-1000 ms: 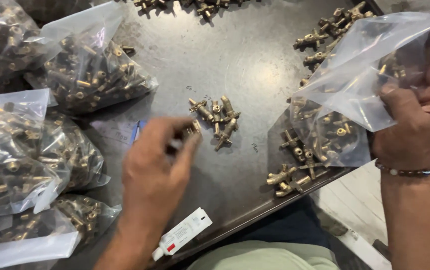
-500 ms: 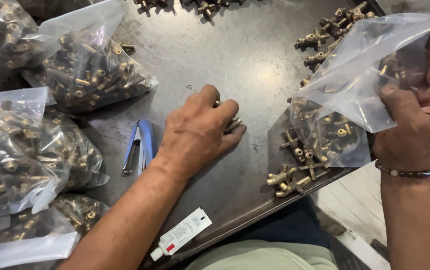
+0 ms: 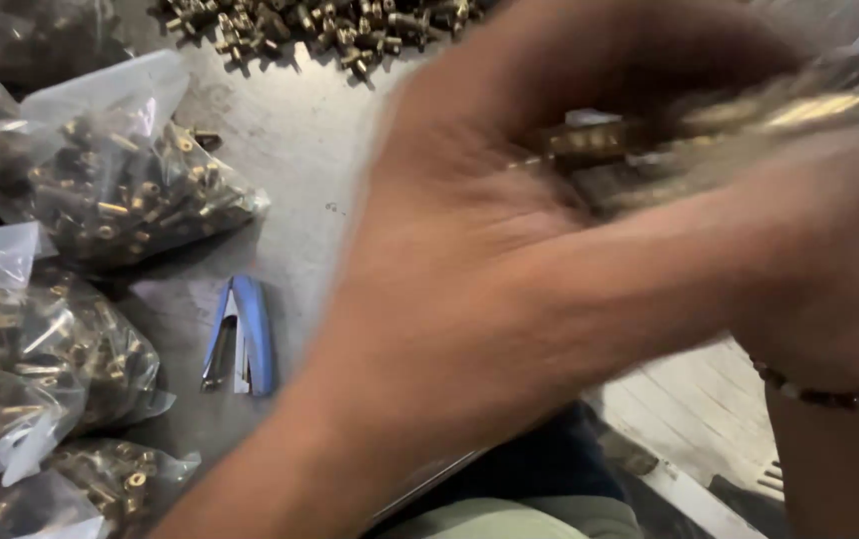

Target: The person picks up brass plumbing-style fittings from a metal table and places them into plastic bags, sealing the bags by hand or with a stapler.

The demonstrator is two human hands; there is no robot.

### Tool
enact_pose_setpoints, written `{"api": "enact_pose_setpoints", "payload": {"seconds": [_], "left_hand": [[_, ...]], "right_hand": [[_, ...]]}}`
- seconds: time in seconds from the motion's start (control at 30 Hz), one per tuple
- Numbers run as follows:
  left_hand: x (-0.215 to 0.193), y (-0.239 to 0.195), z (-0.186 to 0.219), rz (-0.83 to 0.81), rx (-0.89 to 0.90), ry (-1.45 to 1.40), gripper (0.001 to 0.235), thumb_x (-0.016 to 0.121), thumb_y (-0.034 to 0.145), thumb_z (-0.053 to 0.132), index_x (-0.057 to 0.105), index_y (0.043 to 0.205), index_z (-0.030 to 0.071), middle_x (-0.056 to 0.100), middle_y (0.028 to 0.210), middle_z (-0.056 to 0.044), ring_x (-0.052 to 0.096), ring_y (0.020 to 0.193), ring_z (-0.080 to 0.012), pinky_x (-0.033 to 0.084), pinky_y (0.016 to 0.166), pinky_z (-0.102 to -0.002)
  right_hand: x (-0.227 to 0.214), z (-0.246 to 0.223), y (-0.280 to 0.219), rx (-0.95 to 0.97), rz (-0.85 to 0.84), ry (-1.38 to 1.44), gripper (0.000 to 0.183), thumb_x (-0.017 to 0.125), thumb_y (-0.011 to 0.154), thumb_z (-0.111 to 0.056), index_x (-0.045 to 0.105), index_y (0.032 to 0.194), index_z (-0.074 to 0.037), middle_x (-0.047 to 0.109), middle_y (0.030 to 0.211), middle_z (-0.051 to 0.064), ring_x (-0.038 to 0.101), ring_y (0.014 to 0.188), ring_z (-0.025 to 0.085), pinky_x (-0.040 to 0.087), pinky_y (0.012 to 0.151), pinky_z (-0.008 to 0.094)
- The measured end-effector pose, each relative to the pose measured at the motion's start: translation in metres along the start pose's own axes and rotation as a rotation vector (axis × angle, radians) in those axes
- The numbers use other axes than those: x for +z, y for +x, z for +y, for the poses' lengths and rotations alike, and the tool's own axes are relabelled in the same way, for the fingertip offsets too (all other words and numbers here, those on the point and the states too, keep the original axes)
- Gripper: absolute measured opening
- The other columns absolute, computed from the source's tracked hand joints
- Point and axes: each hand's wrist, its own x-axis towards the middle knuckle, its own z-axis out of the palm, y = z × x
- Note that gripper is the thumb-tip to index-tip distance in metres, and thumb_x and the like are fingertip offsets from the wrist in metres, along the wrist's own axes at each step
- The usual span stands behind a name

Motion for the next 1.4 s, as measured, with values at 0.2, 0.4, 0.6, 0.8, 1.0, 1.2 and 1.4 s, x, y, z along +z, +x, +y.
{"api": "enact_pose_setpoints", "payload": {"seconds": [0.2, 0.4, 0.6, 0.8, 1.0, 1.2, 1.4], "left_hand": [[0.05, 0.033, -0.029, -0.189, 0.043, -0.084, 0.033, 0.074, 0.087, 0.033, 0.075, 0.105, 0.005, 0.074, 0.092, -0.001, 0.07, 0.086, -0.0078, 0.06, 0.079, -0.024], [0.056, 0.039, -0.04, -0.178, 0.057, 0.262, 0.035, 0.073, 0.081, 0.036, 0.076, 0.102, 0.008, 0.077, 0.09, -0.003, 0.075, 0.081, -0.0131, 0.06, 0.076, -0.028], [0.056, 0.051, -0.026, -0.118, -0.098, 0.281, 0.042, 0.067, 0.083, 0.038, 0.073, 0.107, 0.003, 0.079, 0.09, -0.009, 0.078, 0.083, -0.0223, 0.062, 0.076, -0.035], [0.041, 0.055, -0.031, -0.322, 0.111, 0.492, 0.061, 0.056, 0.091, 0.031, 0.051, 0.14, -0.004, 0.07, 0.116, -0.02, 0.073, 0.099, -0.0284, 0.056, 0.092, -0.043], [0.019, 0.057, 0.035, -0.686, -0.022, 1.116, 0.04, 0.064, 0.094, 0.043, 0.069, 0.119, 0.012, 0.072, 0.103, -0.011, 0.07, 0.087, -0.0274, 0.058, 0.08, -0.043], [0.003, 0.015, 0.01, -0.164, 0.62, 0.958, 0.015, 0.076, 0.099, 0.023, 0.068, 0.098, 0.01, 0.068, 0.082, -0.009, 0.066, 0.073, -0.0215, 0.052, 0.066, -0.04], [0.011, -0.038, -0.071, -0.277, 0.388, 0.708, 0.039, 0.078, 0.079, 0.023, 0.07, 0.115, 0.01, 0.066, 0.12, -0.015, 0.063, 0.109, -0.0336, 0.05, 0.09, -0.042]], "right_hand": [[0.08, -0.049, -0.026, -0.206, -0.137, -0.549, 0.086, 0.075, 0.086, -0.002, 0.034, 0.162, 0.0, 0.057, 0.145, 0.009, 0.06, 0.124, 0.013, 0.053, 0.108, 0.028], [0.087, -0.057, -0.032, -0.173, -0.263, -0.614, 0.088, 0.069, 0.083, 0.008, 0.032, 0.163, -0.001, 0.049, 0.162, 0.006, 0.056, 0.139, 0.012, 0.052, 0.109, 0.027], [0.096, -0.056, -0.027, -0.115, -0.297, -0.539, 0.088, 0.066, 0.084, 0.011, 0.032, 0.164, 0.0, 0.05, 0.157, 0.009, 0.055, 0.135, 0.011, 0.051, 0.109, 0.025], [0.079, -0.051, -0.023, -0.149, -0.2, -0.399, 0.083, 0.065, 0.087, 0.009, 0.033, 0.164, 0.001, 0.052, 0.159, 0.01, 0.056, 0.119, 0.013, 0.049, 0.095, 0.025], [0.044, -0.05, -0.015, -0.184, -0.165, -0.178, 0.08, 0.069, 0.087, 0.01, 0.037, 0.16, 0.006, 0.053, 0.155, 0.014, 0.057, 0.139, 0.018, 0.054, 0.117, 0.032], [-0.017, -0.039, -0.014, -0.045, -0.093, 0.153, 0.029, 0.058, 0.1, 0.005, 0.051, 0.128, 0.012, 0.061, 0.121, 0.022, 0.066, 0.107, 0.029, 0.056, 0.105, 0.041], [-0.002, -0.018, -0.01, -0.353, 0.059, 0.037, 0.039, 0.052, 0.098, 0.016, 0.047, 0.135, 0.005, 0.06, 0.131, 0.016, 0.066, 0.116, 0.028, 0.053, 0.11, 0.04]]}}
